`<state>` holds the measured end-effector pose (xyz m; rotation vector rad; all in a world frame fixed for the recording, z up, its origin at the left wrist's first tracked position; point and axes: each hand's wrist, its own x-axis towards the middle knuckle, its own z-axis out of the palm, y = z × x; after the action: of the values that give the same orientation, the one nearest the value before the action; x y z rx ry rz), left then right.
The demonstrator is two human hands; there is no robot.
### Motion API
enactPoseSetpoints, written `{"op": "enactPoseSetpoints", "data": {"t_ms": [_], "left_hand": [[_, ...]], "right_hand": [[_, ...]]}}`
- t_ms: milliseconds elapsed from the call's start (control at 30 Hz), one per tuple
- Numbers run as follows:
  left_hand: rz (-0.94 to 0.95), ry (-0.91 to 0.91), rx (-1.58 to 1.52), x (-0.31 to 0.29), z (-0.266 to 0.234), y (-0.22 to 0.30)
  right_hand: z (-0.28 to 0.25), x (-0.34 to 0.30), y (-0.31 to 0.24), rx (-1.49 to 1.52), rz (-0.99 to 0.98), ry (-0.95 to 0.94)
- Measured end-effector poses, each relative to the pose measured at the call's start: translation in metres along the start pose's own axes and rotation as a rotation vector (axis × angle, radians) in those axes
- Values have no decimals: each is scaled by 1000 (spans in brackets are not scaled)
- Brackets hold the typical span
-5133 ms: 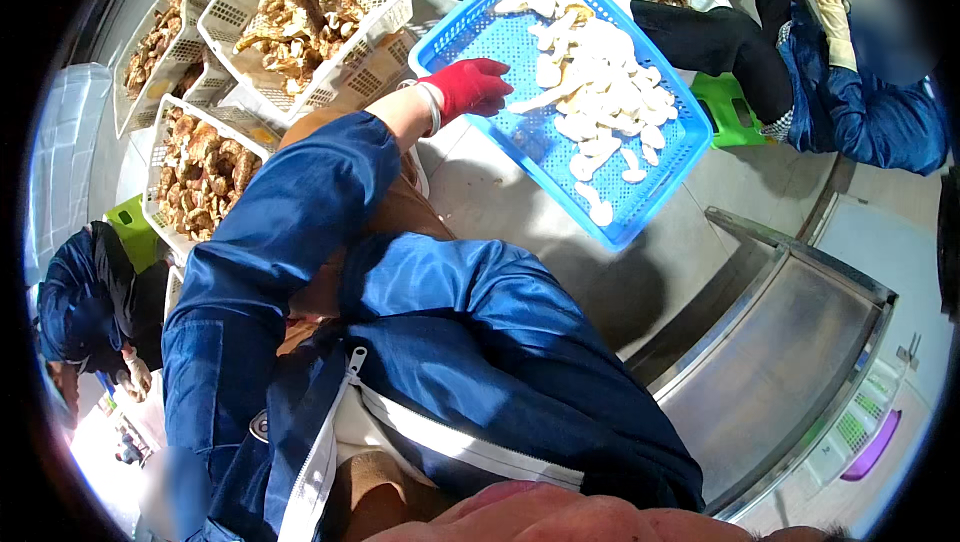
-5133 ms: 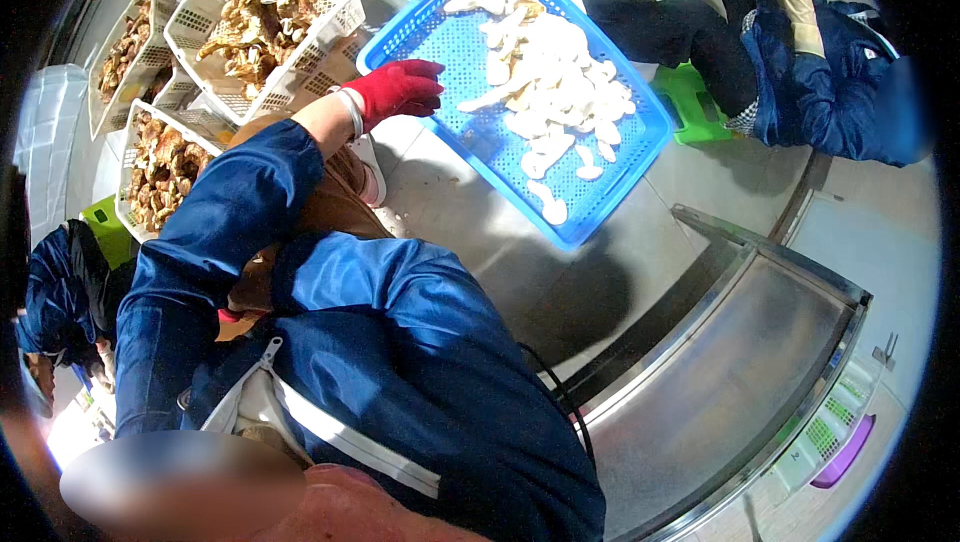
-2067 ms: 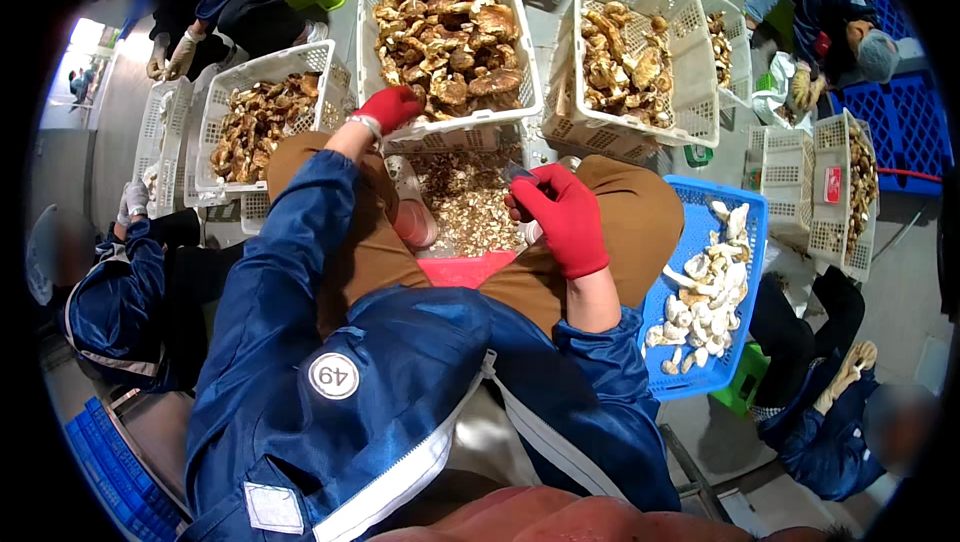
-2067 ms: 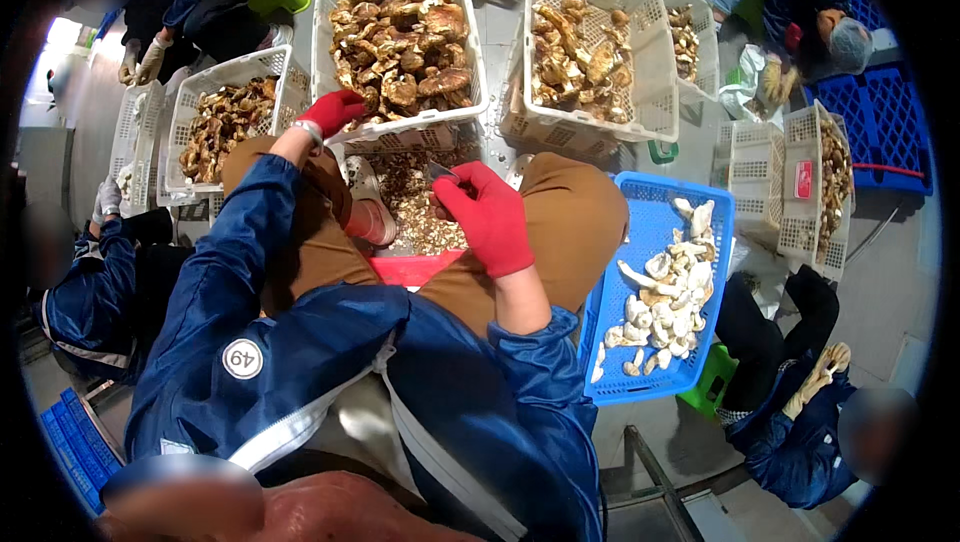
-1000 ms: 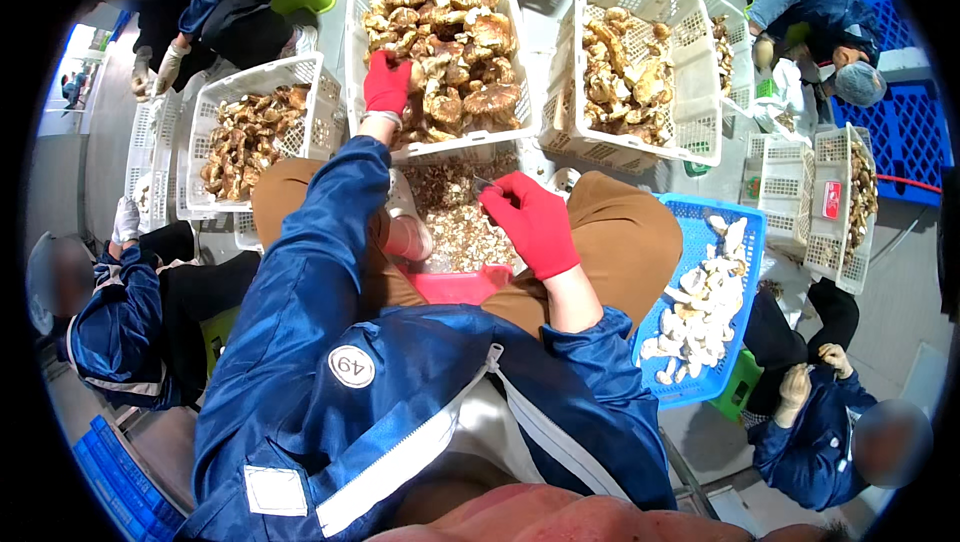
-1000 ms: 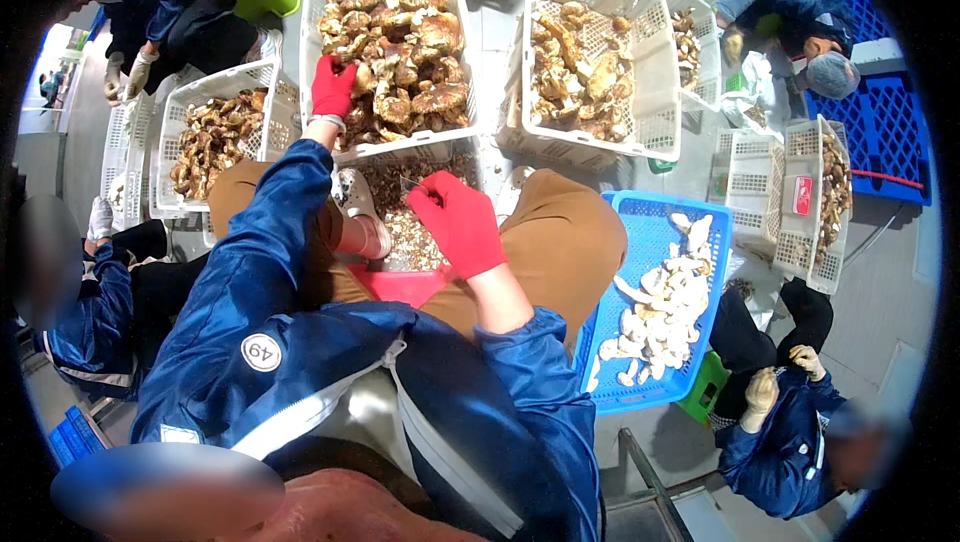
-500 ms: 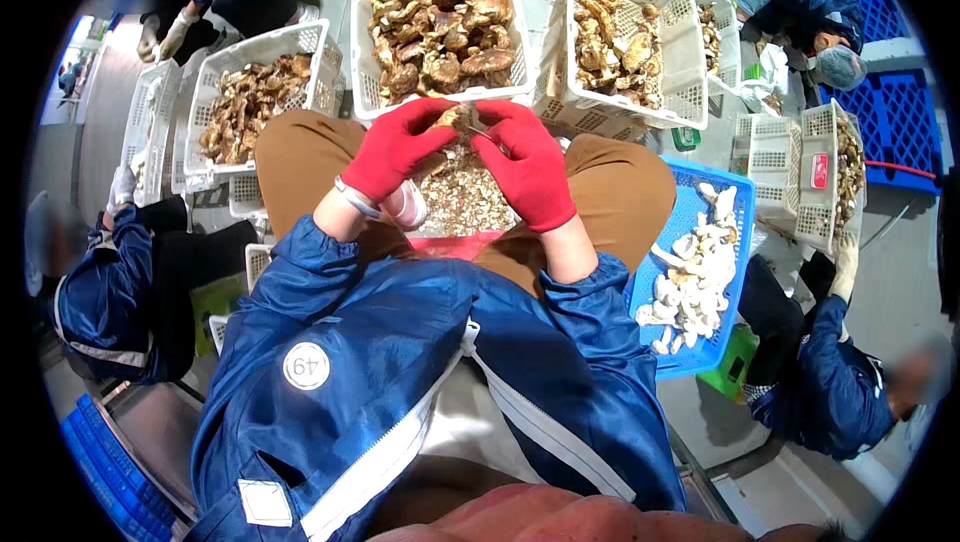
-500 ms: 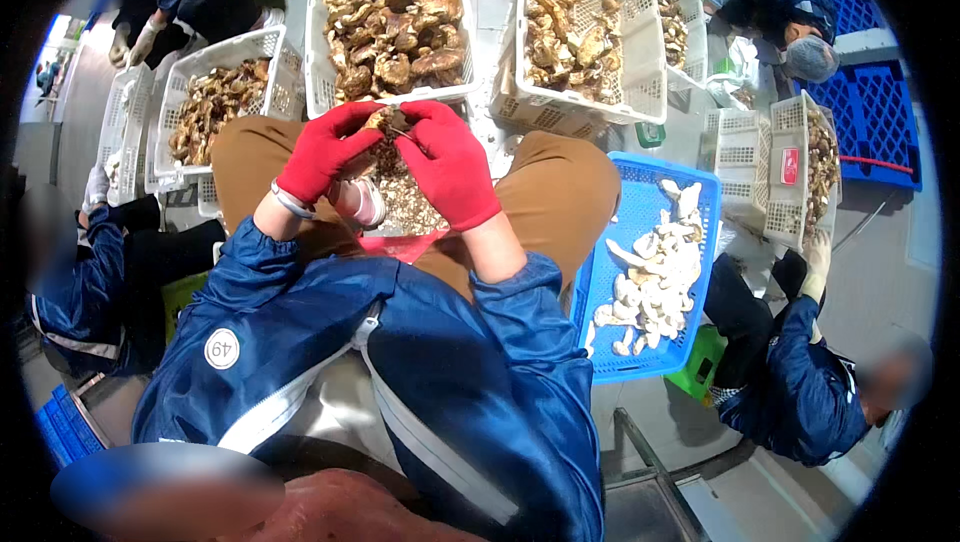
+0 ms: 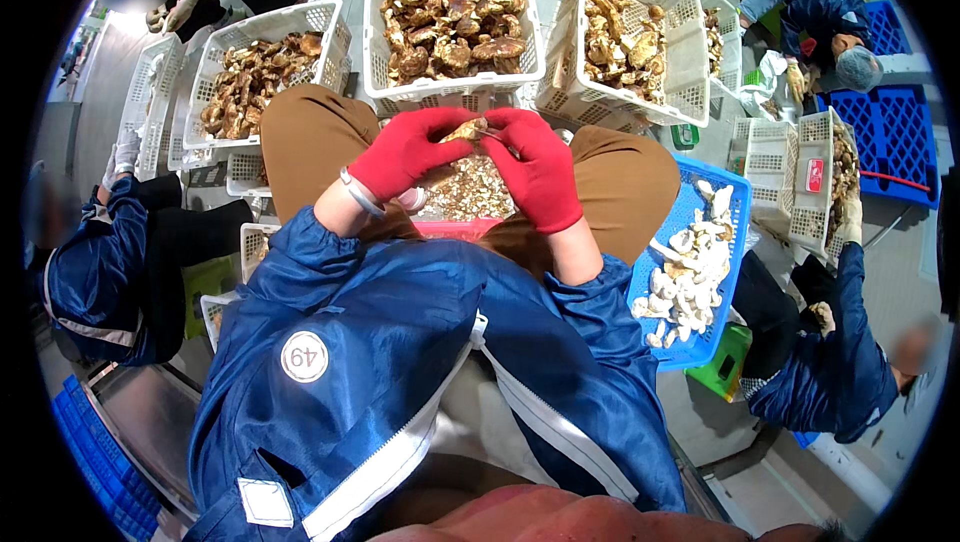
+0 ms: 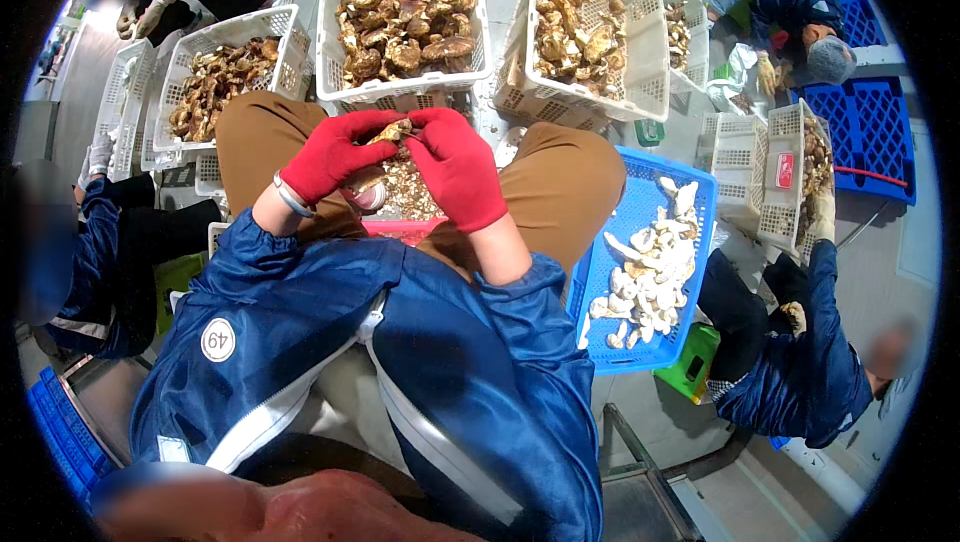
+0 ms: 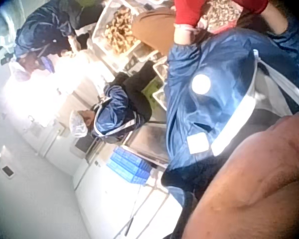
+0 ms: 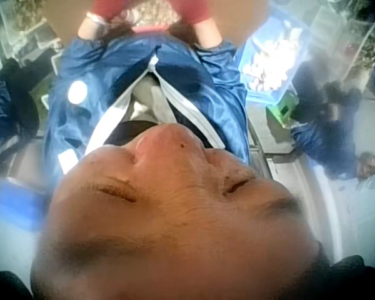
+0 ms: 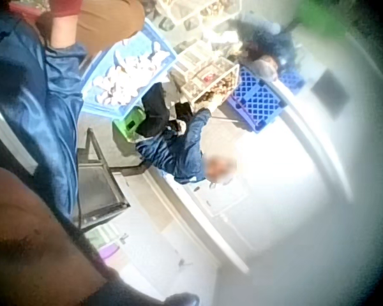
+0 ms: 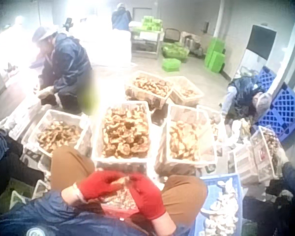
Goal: The person sorts mushrooms by hand, picking them from large white baskets and placing the trimmed or selected pieces into a blue tray.
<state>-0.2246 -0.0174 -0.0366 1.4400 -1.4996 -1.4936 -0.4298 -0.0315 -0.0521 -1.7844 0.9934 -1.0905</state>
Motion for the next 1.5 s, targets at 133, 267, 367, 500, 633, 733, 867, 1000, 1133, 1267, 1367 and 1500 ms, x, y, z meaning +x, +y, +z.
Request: {"op": "enactPoseSetpoints", "data": {"t_ms": [133, 267, 367, 500, 633, 733, 867, 1000, 1133, 1267, 1367, 1500], "left_hand": [[28, -18, -36, -4, -1, 0], [166, 69, 370, 2, 4, -1], [341, 123, 615, 1, 1, -3], [614, 279, 808, 5, 5, -8], [681, 355, 888, 6, 8, -13], [702, 339, 871, 3, 8, -10], [701, 320, 880, 3, 8, 0], [727, 291, 906, 5, 9, 8], [683, 179, 742, 4, 0, 9], [106, 57, 72, 0, 1, 0], [-44, -40, -108, 5, 4, 1], [-78, -85, -277, 5, 5, 1]], "right_hand": [[-8, 3, -8, 188, 389, -72], [4, -4, 11, -67, -62, -8], [-4, 2, 6, 139, 308, -56], [-3, -2, 10, 159, 223, -58], [6, -2, 8, 53, 190, -25], [0, 1, 18, 193, 406, -55], [-5, -1, 18, 280, 413, -76], [-8, 1, 23, 269, 447, -105], [-13, 2, 30, 733, 583, -151], [-12, 2, 14, 380, 274, -103], [-7, 0, 19, 134, 21, -20], [-17, 4, 15, 287, 328, -72]]}}
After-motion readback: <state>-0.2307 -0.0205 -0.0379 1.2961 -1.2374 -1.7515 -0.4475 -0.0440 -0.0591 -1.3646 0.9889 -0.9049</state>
